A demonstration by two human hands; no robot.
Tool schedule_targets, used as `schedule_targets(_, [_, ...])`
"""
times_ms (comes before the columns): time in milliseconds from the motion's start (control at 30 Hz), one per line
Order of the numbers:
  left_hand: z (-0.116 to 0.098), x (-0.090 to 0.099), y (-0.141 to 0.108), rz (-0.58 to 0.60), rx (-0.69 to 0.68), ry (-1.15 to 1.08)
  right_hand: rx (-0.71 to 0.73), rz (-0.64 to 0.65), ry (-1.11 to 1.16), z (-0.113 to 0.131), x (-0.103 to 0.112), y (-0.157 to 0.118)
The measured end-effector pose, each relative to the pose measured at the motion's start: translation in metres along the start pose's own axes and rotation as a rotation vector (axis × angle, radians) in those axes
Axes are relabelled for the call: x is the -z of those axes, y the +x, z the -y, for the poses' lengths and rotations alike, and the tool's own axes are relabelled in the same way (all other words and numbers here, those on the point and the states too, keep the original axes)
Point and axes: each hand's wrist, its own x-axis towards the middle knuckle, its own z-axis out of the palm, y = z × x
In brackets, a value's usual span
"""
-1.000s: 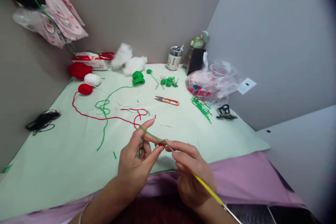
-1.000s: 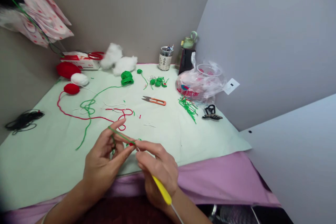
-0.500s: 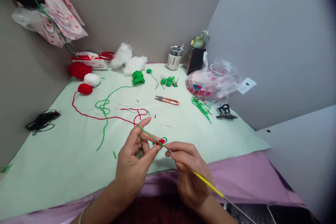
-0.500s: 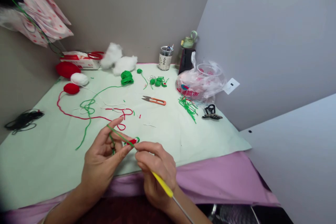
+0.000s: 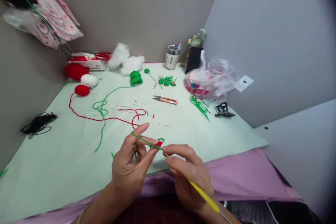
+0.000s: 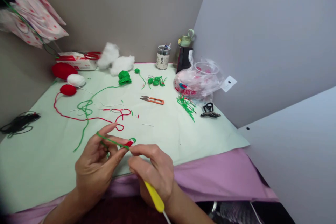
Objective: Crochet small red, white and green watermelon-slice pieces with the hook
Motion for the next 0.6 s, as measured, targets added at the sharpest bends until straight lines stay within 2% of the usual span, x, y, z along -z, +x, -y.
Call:
schedule_targets(167, [0.002, 0.001, -0.002, -0.002, -0.084, 0.035, 0.035, 0.002, -0.055, 0.000, 0.001, 0.001])
schedule_targets(233, [0.001, 0.002, -0.002, 0.000, -0.052, 0.020, 0.062, 0.008, -0.091, 0.000, 0.000, 0.000])
schedule_targets(433, [-0.009, 0.004, 0.007, 0.108, 0.450, -0.229, 0.096, -0.018, -0.203, -0.001, -0.002, 0.002])
schedule_targets(533, [-0.008, 0.004, 0.011, 0.137, 0.562, -0.352, 0.125, 0.008, -0.150, -0.005, 0.001, 0.005])
schedule_targets(600, [-0.004, 0.005, 0.013, 0.188, 0.619, -0.426, 0.081, 0.031, -0.053, -0.009, 0.003, 0.007])
